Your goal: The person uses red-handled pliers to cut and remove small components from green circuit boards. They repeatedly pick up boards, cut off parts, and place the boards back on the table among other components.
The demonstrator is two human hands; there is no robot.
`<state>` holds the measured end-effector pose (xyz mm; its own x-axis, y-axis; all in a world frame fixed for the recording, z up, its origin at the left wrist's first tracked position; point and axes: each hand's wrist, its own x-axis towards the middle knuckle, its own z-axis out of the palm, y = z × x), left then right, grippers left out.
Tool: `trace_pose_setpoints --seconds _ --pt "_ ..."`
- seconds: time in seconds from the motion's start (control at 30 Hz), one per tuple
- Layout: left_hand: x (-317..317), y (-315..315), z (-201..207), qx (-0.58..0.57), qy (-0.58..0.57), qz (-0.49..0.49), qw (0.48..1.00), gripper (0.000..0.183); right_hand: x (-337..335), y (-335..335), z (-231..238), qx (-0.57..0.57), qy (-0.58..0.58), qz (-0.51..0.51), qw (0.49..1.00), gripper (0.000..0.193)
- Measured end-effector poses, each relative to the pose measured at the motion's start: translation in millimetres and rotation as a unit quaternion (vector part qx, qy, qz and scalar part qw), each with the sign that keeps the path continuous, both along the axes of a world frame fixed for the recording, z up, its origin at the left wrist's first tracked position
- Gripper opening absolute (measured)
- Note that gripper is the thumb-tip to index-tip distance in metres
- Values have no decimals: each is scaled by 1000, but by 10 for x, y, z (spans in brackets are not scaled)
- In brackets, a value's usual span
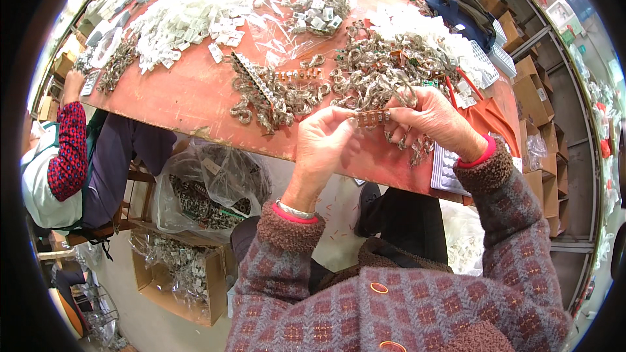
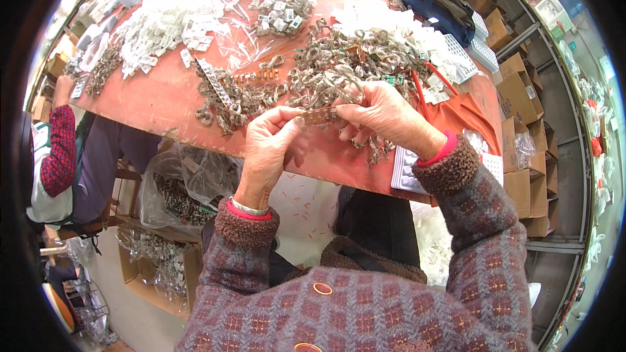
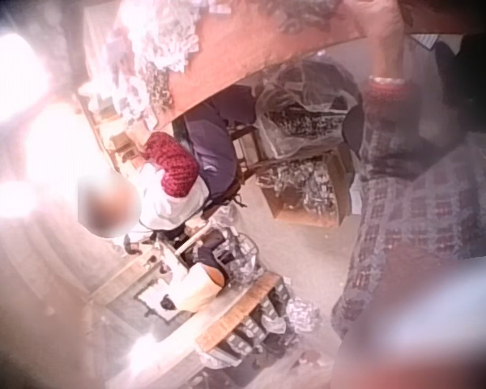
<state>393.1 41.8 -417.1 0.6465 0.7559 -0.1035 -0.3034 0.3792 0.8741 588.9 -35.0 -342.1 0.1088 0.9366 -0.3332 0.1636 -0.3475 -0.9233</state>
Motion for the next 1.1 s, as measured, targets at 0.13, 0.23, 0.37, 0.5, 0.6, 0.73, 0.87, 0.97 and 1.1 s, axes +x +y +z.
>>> trace_pose_setpoints --seconds 0.13,0.23,0.37,0.5,0.6,0.73,0.87,0.97,1.1 --pt "-24 7 -1 6 3 -11 1000 11 -43 -10 -2 21 -23 8 999 15" --pt "-33 7 -7 10 8 -19 1000 9 -77 -10 -21 26 -69 -13 997 12" --pt "-2 -32 -16 12 17 0 1000 11 -147 -10 -71 96 -178 -21 979 9" --pt "25 -53 -11 13 0 25 1000 10 -168 19 -90 131 -236 -48 962 7" --pt "27 -38 -12 -19 -27 35 999 9 -151 33 -69 129 -283 -68 948 11" --pt "-25 12 -30 -35 -50 17 998 9 -210 -41 -64 102 -248 -82 960 14" --pt "-18 7 -49 -50 -57 5 997 10 -265 -32 -102 138 -198 -58 969 15" --pt "-47 21 -41 -43 -49 -10 998 10 -240 0 -99 106 -148 -40 982 16" --pt "-57 35 -28 -34 -37 -20 999 10 -169 23 -64 36 -57 -25 997 18"
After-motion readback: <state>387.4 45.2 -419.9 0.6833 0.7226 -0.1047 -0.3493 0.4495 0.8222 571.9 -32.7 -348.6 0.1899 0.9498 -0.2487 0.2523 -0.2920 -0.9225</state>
